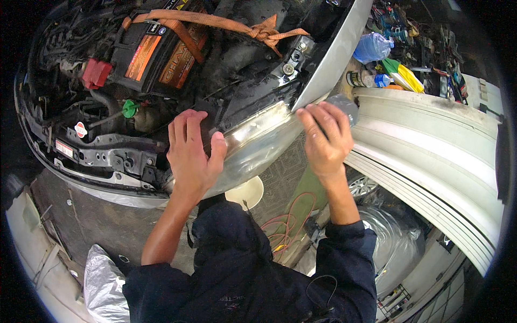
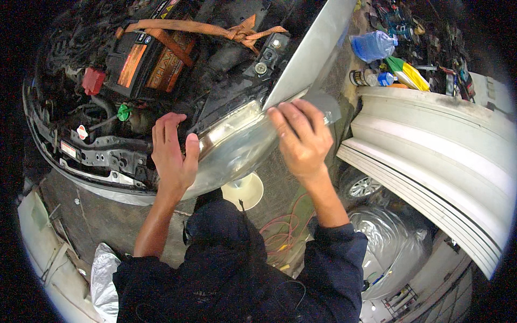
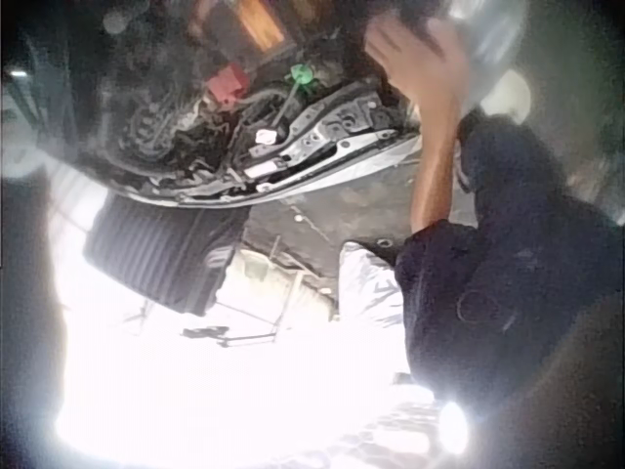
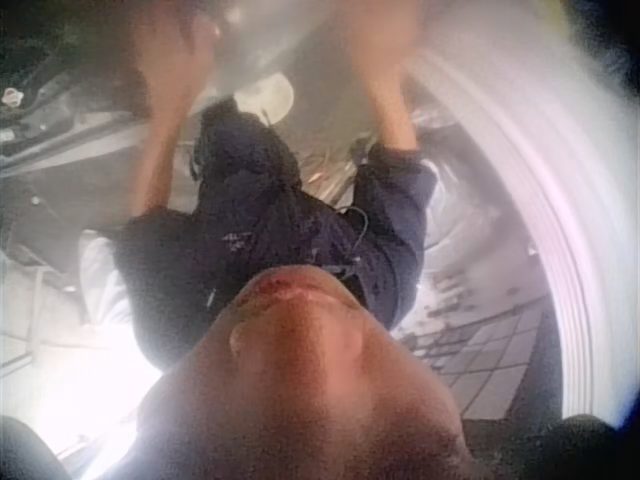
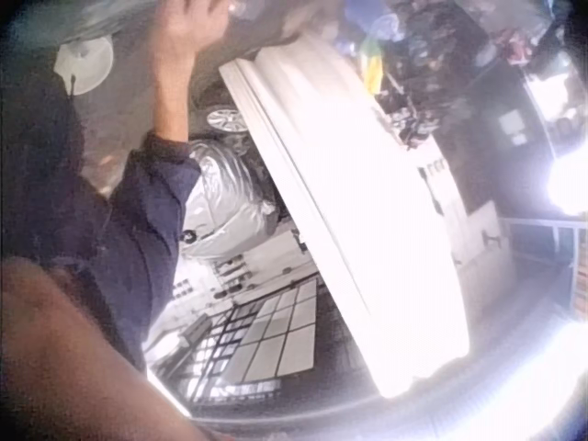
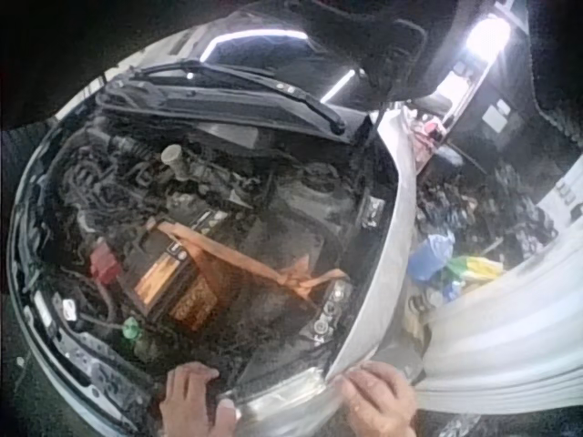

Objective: The person uses a sanding block to sand the surface of a car's headlight. They repeatedly dip the sanding block into a bucket of water and continue sanding the headlight area, focusing on the plastic lens and the surrounding bumper.

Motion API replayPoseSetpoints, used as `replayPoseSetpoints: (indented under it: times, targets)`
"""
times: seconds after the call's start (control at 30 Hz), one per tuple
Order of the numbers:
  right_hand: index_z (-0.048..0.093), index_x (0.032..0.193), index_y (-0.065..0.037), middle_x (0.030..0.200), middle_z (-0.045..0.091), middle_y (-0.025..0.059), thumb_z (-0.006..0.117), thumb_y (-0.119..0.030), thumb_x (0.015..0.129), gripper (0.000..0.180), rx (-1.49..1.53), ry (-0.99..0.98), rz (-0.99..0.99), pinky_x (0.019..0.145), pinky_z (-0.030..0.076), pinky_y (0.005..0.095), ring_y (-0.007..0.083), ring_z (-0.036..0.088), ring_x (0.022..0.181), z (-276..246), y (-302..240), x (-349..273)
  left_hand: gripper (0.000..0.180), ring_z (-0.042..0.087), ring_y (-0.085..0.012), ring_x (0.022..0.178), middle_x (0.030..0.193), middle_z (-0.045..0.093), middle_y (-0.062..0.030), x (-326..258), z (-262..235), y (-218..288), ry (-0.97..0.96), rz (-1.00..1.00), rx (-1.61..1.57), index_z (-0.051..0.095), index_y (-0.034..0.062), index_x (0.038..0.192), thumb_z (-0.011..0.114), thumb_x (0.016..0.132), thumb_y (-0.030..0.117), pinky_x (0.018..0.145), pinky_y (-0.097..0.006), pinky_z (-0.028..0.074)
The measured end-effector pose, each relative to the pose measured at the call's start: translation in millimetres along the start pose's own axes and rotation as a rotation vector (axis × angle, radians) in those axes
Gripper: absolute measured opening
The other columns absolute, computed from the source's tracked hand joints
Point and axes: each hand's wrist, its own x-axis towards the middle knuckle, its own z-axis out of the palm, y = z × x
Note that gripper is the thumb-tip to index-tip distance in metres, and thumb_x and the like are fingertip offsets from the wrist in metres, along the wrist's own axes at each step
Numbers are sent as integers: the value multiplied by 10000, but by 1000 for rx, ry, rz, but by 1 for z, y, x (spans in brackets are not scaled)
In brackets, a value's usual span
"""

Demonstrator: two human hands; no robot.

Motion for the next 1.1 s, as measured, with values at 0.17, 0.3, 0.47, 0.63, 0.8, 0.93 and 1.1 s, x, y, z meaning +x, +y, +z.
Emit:
replayPoseSetpoints:
  times: [0.17,0.3,0.47,0.63,0.8,0.93,1.1]
  targets:
    - [810,980,-87,983,742,63,768,24,665,337,-14,41,8,821,587,391,299,693,979,6,-4,-3,459,538,-404,1174,1270,556,-187,0,-1,0,4,-4,3,590,30,1244,638,879,304,950,-506,500]
    - [807,1019,-120,1039,733,64,725,-41,673,364,-17,33,-25,842,585,382,309,685,1012,9,-5,-7,458,539,-403,1172,1268,556,-187,1,-1,-1,-4,-3,6,590,27,1242,636,881,304,947,-507,501]
    - [799,1059,-114,1078,721,85,731,4,694,390,-36,33,45,878,573,408,320,671,1055,2,6,-11,454,539,-403,1171,1266,555,-189,0,0,-2,13,12,0,590,25,1242,632,887,306,953,-504,495]
    - [791,1074,-96,1088,724,78,729,22,708,390,32,-2,10,905,567,416,334,662,1097,-4,4,-8,448,538,-403,1165,1268,554,-190,1,0,-1,8,2,-6,589,26,1240,632,889,300,960,-500,490]
    - [797,1052,-107,1092,733,64,718,-21,659,411,39,10,-27,902,584,403,330,667,1098,4,-3,-12,442,536,-403,1168,1272,553,-188,0,0,-1,5,7,10,587,28,1239,632,888,292,952,-502,495]
    - [795,1045,-102,1087,733,71,713,-12,681,384,19,-4,6,901,577,407,323,668,1084,6,9,-11,446,535,-402,1169,1271,553,-186,-1,0,-2,7,1,-8,585,31,1242,633,885,292,949,-504,496]
    - [794,1021,-77,1072,711,92,714,62,702,357,78,-54,73,943,535,449,339,653,1105,0,-7,-5,453,536,-399,1167,1269,553,-181,0,0,-2,3,1,-4,584,33,1248,636,879,292,946,-504,495]
